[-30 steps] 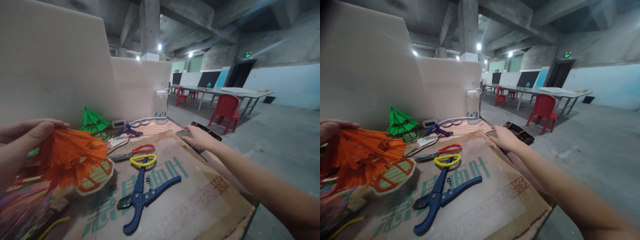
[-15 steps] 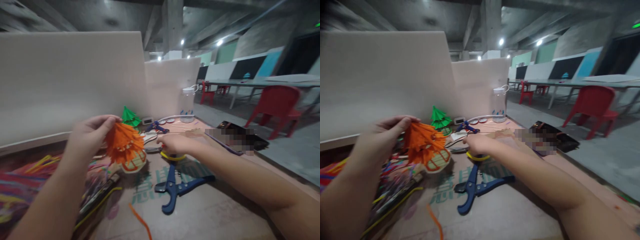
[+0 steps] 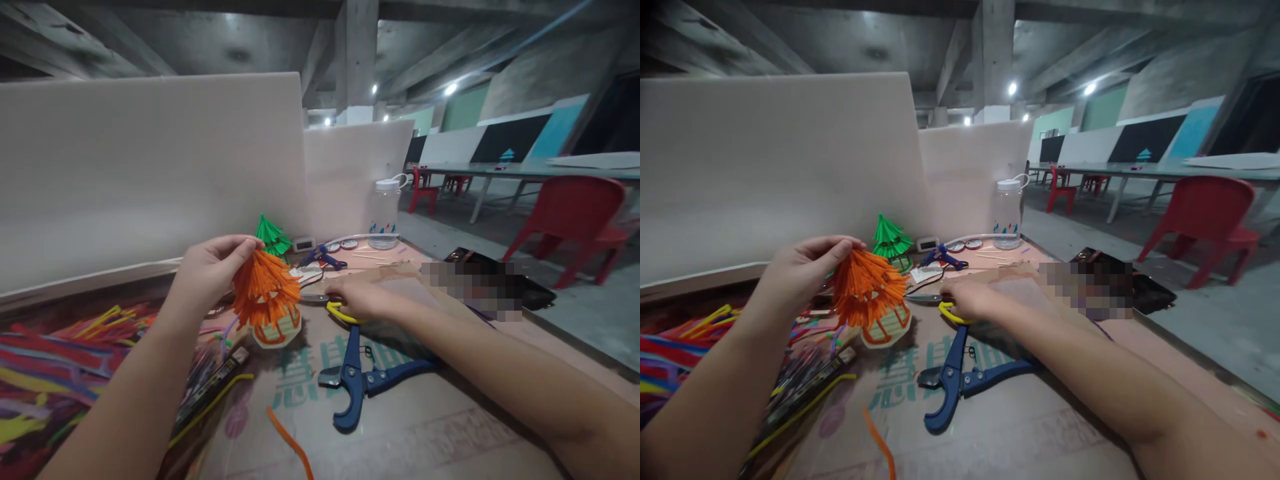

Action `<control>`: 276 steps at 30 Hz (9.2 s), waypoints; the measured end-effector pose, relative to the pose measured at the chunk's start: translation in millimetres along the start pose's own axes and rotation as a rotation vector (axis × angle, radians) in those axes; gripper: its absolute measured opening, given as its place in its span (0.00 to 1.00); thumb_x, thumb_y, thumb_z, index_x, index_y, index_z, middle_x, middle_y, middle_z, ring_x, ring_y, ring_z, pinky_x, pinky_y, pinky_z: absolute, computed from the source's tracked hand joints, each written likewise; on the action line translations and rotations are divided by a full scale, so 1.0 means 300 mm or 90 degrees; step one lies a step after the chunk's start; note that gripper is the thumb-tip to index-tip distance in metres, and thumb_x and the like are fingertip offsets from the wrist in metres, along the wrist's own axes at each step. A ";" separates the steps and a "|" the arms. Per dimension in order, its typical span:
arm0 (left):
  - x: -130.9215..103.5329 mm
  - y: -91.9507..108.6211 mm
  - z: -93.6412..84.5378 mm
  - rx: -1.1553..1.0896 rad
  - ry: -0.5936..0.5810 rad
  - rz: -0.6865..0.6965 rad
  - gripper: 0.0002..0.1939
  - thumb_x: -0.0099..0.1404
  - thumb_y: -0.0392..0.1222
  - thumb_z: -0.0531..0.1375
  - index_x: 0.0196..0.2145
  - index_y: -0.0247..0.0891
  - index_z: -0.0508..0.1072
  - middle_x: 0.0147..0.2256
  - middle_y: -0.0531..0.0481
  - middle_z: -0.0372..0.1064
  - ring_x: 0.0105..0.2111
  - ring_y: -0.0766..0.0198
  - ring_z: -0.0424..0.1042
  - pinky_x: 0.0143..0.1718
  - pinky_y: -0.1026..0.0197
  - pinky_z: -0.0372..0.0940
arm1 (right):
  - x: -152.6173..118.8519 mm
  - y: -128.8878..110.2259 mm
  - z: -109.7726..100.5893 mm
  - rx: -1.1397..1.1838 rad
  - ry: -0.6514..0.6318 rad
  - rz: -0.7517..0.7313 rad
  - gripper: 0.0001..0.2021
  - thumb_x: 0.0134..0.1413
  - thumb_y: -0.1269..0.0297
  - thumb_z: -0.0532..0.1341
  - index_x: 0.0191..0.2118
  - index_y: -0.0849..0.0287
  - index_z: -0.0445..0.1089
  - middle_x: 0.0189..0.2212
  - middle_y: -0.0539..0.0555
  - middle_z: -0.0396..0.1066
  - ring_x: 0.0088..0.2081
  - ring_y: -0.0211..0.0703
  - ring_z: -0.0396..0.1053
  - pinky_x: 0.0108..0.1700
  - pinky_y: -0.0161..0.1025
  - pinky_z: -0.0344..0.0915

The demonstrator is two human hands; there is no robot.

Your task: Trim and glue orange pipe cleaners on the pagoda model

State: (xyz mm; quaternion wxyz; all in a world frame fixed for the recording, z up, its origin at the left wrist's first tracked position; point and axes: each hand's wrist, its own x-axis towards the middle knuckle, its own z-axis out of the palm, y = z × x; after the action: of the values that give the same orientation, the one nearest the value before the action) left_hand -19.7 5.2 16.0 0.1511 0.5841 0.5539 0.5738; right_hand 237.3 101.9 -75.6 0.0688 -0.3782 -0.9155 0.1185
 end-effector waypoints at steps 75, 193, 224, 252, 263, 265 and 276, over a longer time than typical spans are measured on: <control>-0.058 0.095 -0.028 -0.256 0.084 0.134 0.13 0.63 0.52 0.65 0.35 0.40 0.81 0.37 0.48 0.79 0.36 0.65 0.76 0.38 0.67 0.70 | -0.136 -0.128 -0.194 -0.198 0.541 -0.231 0.21 0.55 0.73 0.53 0.54 0.59 0.70 0.42 0.60 0.76 0.42 0.50 0.73 0.41 0.45 0.68; -0.012 0.036 -0.067 -0.227 0.005 0.279 0.11 0.66 0.51 0.62 0.34 0.42 0.78 0.37 0.50 0.68 0.40 0.64 0.70 0.47 0.63 0.67 | -0.129 -0.110 -0.212 -0.091 0.468 -0.229 0.19 0.60 0.55 0.61 0.54 0.57 0.67 0.44 0.60 0.72 0.43 0.51 0.71 0.40 0.43 0.67; -0.007 0.041 -0.074 -0.277 0.062 0.177 0.13 0.63 0.53 0.66 0.34 0.39 0.79 0.36 0.50 0.77 0.38 0.66 0.74 0.42 0.66 0.68 | -0.123 -0.122 -0.207 0.071 0.424 -0.223 0.24 0.57 0.49 0.64 0.54 0.58 0.68 0.42 0.59 0.73 0.38 0.49 0.72 0.38 0.44 0.69; -0.037 0.068 -0.055 -0.207 0.041 0.309 0.09 0.70 0.44 0.60 0.35 0.45 0.80 0.37 0.54 0.77 0.41 0.70 0.73 0.48 0.70 0.66 | -0.127 -0.133 -0.185 -0.118 0.480 -0.258 0.19 0.58 0.59 0.63 0.53 0.61 0.68 0.40 0.59 0.73 0.40 0.51 0.72 0.37 0.44 0.67; -0.038 0.070 -0.049 -0.212 0.039 0.321 0.09 0.70 0.43 0.60 0.35 0.45 0.80 0.37 0.54 0.76 0.41 0.70 0.74 0.48 0.70 0.66 | -0.124 -0.129 -0.187 -0.120 0.471 -0.254 0.18 0.58 0.61 0.63 0.53 0.59 0.69 0.41 0.60 0.73 0.41 0.51 0.72 0.39 0.44 0.67; -0.038 0.071 -0.050 -0.208 0.040 0.324 0.09 0.71 0.43 0.59 0.35 0.45 0.79 0.37 0.54 0.76 0.42 0.70 0.74 0.48 0.70 0.66 | -0.124 -0.131 -0.187 -0.114 0.468 -0.252 0.19 0.57 0.58 0.64 0.52 0.59 0.69 0.41 0.59 0.73 0.41 0.52 0.72 0.39 0.44 0.67; -0.042 0.074 -0.051 -0.196 0.043 0.336 0.09 0.71 0.42 0.59 0.35 0.44 0.79 0.37 0.53 0.76 0.42 0.70 0.74 0.48 0.69 0.67 | -0.123 -0.125 -0.182 -0.108 0.456 -0.238 0.19 0.58 0.59 0.64 0.54 0.58 0.69 0.41 0.59 0.74 0.40 0.50 0.73 0.38 0.43 0.67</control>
State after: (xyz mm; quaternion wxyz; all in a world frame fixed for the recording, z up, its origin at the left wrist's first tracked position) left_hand -18.6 -19.7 32.3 0.0650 0.6585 0.2942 0.6897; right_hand 249.7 59.1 -14.3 0.3721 -0.2268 -0.8932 -0.1111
